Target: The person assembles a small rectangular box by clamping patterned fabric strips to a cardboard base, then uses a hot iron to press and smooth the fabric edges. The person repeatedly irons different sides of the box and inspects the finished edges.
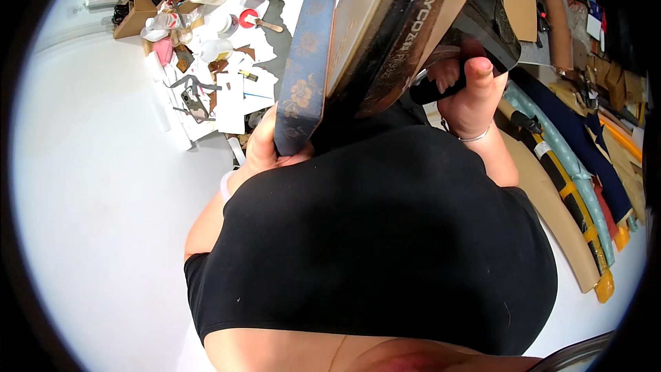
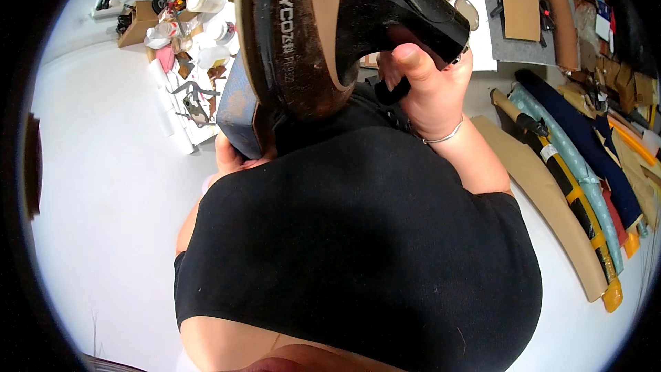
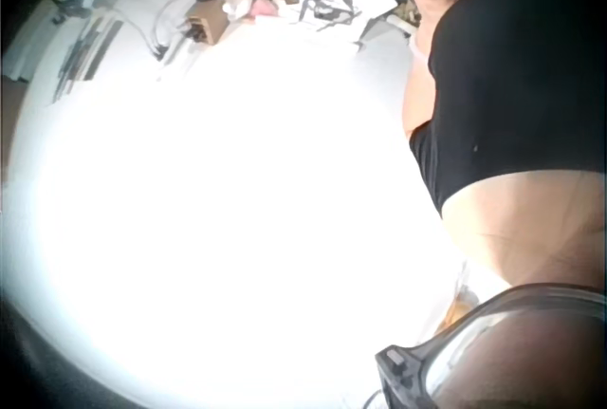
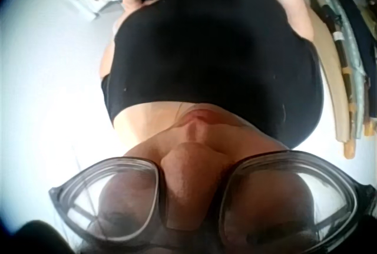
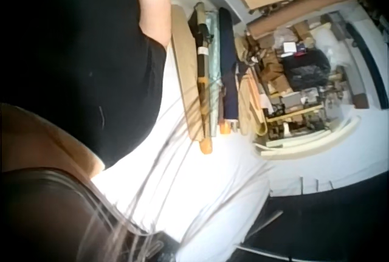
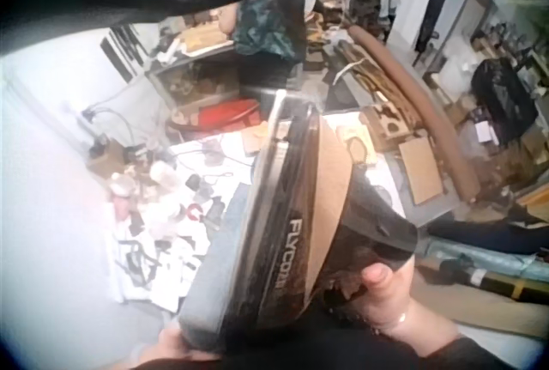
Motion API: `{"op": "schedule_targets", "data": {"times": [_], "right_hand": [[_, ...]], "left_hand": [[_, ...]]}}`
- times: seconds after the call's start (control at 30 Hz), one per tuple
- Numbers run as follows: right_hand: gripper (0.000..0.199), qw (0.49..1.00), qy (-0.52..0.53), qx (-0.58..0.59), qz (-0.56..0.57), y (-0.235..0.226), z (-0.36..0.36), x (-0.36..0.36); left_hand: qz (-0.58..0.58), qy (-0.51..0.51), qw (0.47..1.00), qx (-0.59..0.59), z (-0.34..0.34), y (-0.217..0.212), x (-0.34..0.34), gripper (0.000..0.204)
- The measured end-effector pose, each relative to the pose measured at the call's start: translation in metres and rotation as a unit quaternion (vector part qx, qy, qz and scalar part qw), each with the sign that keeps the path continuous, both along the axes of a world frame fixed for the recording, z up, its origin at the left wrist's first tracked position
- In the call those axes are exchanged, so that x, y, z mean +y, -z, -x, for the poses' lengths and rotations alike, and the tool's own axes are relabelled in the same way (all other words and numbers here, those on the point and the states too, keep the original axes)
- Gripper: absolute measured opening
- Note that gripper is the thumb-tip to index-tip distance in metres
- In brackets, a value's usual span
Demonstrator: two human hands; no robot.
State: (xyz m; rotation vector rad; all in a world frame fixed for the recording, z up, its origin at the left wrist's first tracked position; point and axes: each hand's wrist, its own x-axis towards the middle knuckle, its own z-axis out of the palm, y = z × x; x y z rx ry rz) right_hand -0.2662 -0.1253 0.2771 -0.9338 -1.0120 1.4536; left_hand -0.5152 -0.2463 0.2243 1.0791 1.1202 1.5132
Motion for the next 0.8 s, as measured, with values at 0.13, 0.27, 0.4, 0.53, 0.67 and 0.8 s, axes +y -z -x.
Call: {"op": "schedule_targets", "data": {"times": [0.13, 0.27, 0.4, 0.53, 0.67, 0.8], "right_hand": [[0.058, 1.000, -0.011, 0.015, 0.004, -0.001, -0.002, -0.002], [0.054, 1.000, -0.003, 0.017, 0.011, -0.006, 0.001, -0.004], [0.052, 1.000, 0.002, 0.020, 0.015, -0.005, 0.000, -0.005], [0.034, 0.995, -0.021, 0.085, -0.041, 0.007, -0.006, -0.003], [0.042, 0.999, -0.009, 0.032, -0.015, 0.001, -0.007, -0.004], [0.028, 0.998, -0.007, 0.062, -0.005, 0.007, -0.008, -0.006]], "left_hand": [[0.190, 0.108, 0.962, -0.165, 0.011, -0.015, -0.004, 0.048], [0.235, 0.162, 0.935, -0.210, 0.013, -0.020, -0.003, 0.048], [0.259, 0.184, 0.918, -0.236, 0.014, -0.023, -0.002, 0.049], [0.285, 0.200, 0.901, -0.260, 0.017, -0.026, -0.002, 0.051], [0.315, 0.206, 0.881, -0.287, 0.022, -0.031, -0.004, 0.054], [0.211, 0.218, 0.944, -0.126, 0.017, -0.036, -0.014, 0.050]]}}
